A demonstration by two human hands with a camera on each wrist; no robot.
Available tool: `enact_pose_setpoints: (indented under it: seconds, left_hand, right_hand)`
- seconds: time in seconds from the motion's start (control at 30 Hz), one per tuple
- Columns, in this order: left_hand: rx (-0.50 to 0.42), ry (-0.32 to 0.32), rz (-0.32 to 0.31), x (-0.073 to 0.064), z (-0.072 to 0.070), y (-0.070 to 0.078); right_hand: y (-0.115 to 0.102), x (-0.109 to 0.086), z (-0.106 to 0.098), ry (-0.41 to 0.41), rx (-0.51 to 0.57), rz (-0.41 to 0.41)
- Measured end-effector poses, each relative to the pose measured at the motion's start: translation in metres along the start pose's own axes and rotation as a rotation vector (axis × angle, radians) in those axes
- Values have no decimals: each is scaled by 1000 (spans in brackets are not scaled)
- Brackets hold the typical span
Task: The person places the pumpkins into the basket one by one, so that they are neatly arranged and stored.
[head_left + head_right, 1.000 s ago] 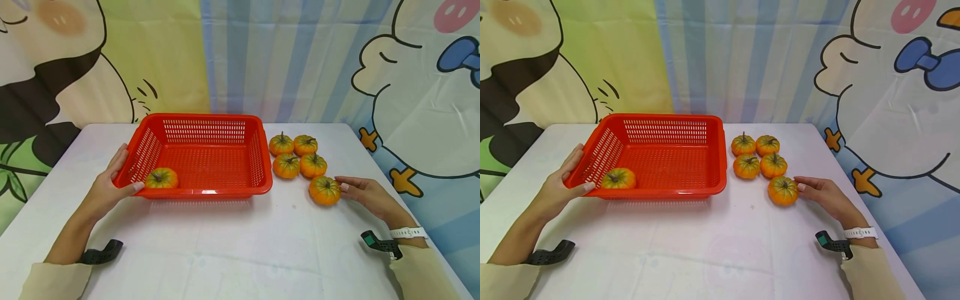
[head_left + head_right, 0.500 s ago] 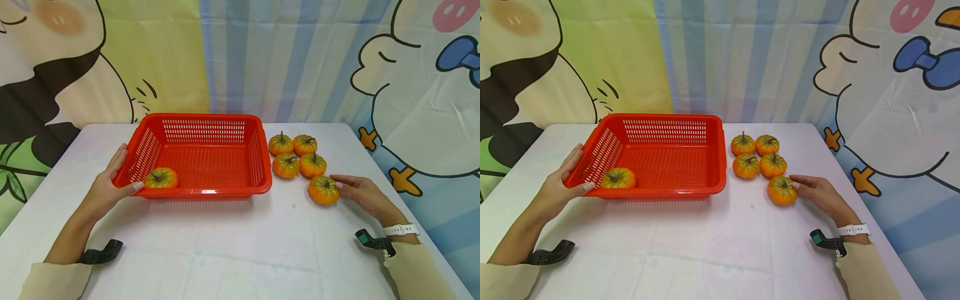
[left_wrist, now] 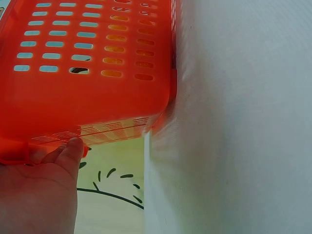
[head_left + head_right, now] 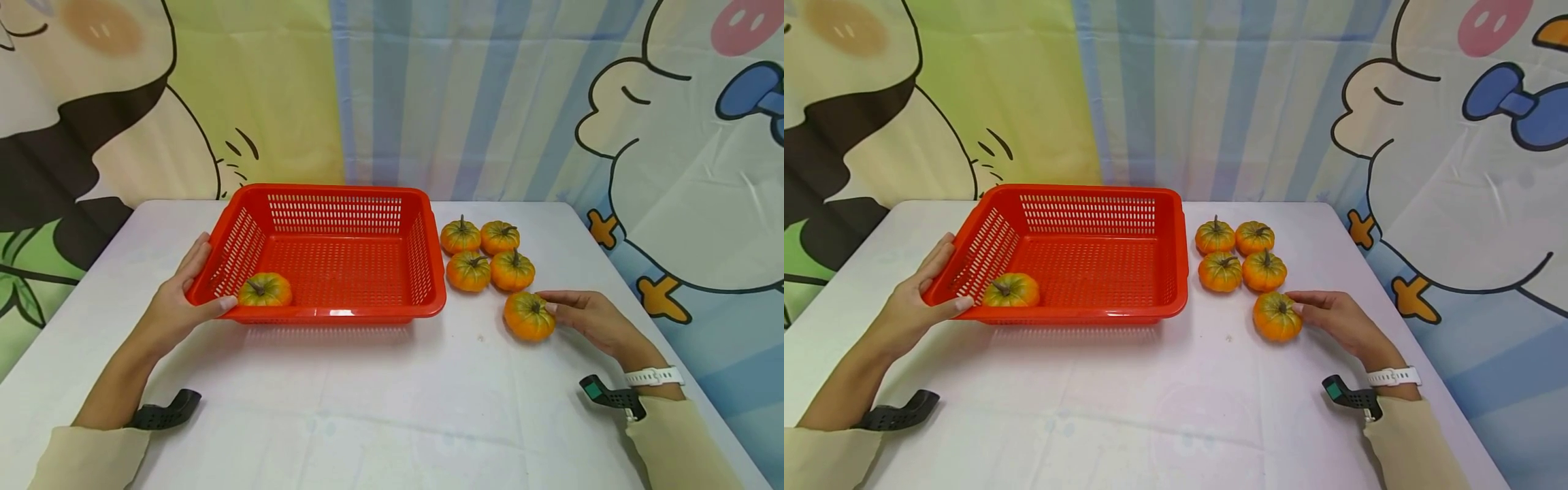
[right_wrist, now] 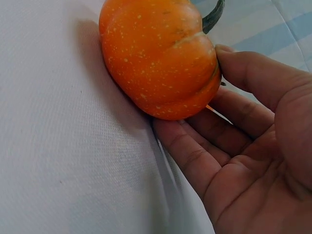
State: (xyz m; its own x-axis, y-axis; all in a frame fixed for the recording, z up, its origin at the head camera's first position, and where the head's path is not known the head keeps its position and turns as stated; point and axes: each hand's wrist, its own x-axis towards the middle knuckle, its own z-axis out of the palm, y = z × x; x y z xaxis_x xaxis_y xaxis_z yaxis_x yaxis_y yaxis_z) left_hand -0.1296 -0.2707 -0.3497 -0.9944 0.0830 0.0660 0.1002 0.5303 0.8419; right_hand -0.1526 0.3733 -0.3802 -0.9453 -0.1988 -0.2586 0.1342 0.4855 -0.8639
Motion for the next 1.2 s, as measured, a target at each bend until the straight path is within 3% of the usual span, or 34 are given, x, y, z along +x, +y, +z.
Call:
enact_pose_setpoints:
  seconds: [0.8, 1.0, 1.2]
  left_hand:
    - [-7, -9, 8, 1, -1, -2]
    - [-10, -5, -18, 1, 0, 0]
    - [-3, -5, -4, 0, -1, 1]
  right_hand:
    - [-12, -3, 11, 4, -56, -20]
    - [-14, 1, 18, 20, -10, -13]
    - [-16, 5, 22, 33, -2, 17]
